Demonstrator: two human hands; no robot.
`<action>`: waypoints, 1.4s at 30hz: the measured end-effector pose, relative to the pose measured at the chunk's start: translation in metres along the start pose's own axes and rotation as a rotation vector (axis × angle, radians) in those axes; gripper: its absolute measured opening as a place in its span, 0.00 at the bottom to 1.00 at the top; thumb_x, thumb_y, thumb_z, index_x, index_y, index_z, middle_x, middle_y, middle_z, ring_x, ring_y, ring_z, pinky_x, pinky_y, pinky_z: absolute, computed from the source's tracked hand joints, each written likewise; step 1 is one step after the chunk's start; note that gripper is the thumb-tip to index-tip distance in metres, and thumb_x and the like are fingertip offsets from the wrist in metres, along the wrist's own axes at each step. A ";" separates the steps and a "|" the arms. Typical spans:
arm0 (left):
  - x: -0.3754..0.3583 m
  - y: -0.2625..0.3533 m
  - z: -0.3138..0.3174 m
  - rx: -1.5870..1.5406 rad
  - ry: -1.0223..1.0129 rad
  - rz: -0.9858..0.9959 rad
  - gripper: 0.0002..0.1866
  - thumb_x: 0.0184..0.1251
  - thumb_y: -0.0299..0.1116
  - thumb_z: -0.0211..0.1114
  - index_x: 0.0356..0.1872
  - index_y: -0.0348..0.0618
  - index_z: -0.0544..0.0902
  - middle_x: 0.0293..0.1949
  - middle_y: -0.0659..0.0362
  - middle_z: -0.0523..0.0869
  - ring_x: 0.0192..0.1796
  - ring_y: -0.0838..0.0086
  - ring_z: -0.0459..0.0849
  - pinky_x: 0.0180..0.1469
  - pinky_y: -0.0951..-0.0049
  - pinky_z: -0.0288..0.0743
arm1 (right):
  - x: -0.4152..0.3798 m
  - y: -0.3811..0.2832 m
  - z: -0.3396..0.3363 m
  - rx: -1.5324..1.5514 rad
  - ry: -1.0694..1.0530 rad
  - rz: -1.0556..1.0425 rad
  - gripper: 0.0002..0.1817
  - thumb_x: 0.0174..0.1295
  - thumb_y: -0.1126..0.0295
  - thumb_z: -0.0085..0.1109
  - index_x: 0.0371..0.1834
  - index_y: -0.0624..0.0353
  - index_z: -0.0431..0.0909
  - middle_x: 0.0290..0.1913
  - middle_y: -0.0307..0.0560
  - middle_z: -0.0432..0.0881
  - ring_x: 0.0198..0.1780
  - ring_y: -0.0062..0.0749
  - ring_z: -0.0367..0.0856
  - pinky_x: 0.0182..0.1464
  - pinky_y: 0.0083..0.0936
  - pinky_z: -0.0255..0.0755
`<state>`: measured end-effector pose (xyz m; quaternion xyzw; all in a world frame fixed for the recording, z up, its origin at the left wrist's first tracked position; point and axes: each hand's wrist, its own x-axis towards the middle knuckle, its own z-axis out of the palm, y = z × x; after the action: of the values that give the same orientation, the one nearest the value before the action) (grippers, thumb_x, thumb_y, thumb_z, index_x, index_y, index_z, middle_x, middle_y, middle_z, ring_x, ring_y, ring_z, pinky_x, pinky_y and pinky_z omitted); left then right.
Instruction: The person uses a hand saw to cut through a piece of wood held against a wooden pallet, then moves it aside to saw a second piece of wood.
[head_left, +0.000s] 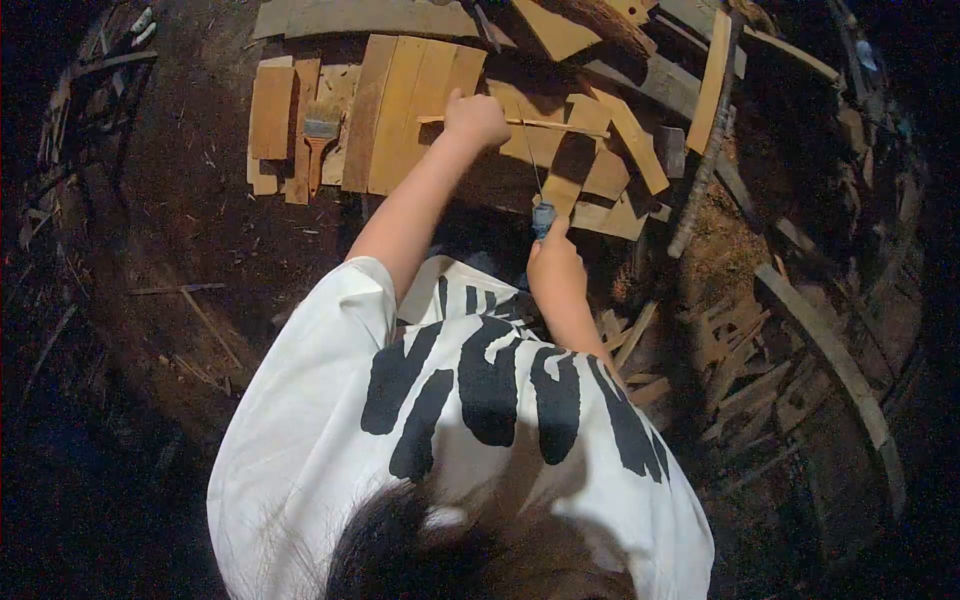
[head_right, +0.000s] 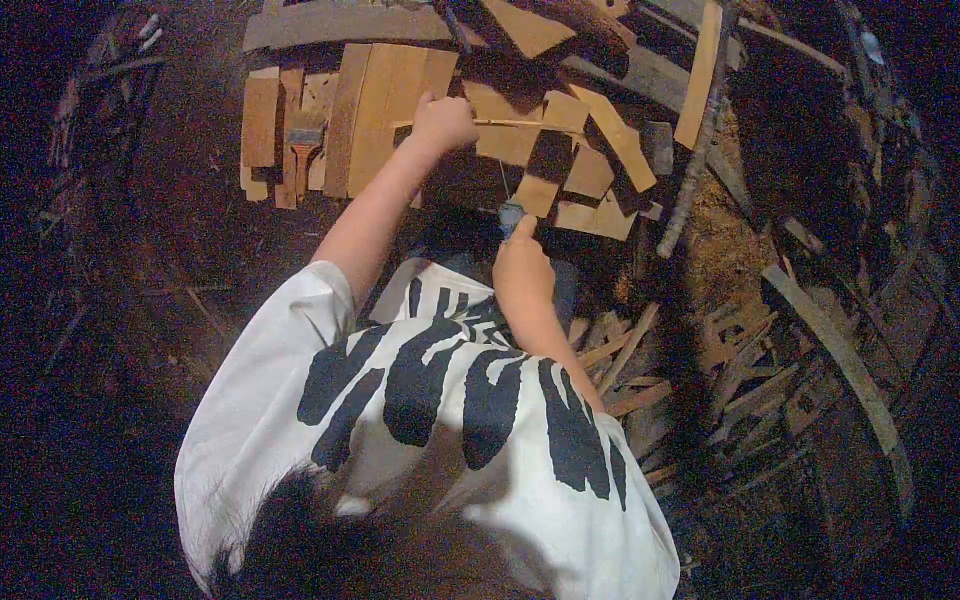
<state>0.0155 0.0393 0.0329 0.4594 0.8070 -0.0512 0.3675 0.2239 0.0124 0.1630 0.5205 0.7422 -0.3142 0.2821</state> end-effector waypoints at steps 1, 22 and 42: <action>0.001 -0.001 -0.002 0.004 -0.036 0.006 0.16 0.51 0.38 0.59 0.38 0.45 0.87 0.44 0.51 0.86 0.49 0.61 0.84 0.67 0.58 0.58 | 0.000 -0.002 -0.002 -0.001 0.002 0.000 0.18 0.64 0.68 0.49 0.52 0.66 0.59 0.37 0.70 0.81 0.39 0.65 0.81 0.42 0.53 0.75; 0.022 -0.028 0.038 0.040 0.925 0.362 0.10 0.65 0.43 0.55 0.29 0.52 0.80 0.32 0.65 0.85 0.40 0.70 0.81 0.45 0.61 0.69 | 0.044 -0.016 -0.028 0.080 -0.091 -0.031 0.19 0.62 0.68 0.51 0.48 0.76 0.67 0.41 0.76 0.78 0.48 0.65 0.78 0.53 0.46 0.72; 0.019 -0.027 0.037 0.076 0.951 0.296 0.14 0.65 0.43 0.54 0.21 0.53 0.81 0.28 0.64 0.86 0.31 0.70 0.81 0.38 0.64 0.70 | 0.018 -0.010 -0.024 0.158 -0.137 0.031 0.17 0.63 0.69 0.44 0.53 0.68 0.65 0.46 0.73 0.77 0.50 0.66 0.76 0.53 0.50 0.71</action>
<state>0.0086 0.0218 -0.0127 0.5546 0.8089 0.1873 -0.0547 0.2065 0.0389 0.1673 0.5299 0.6859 -0.4021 0.2951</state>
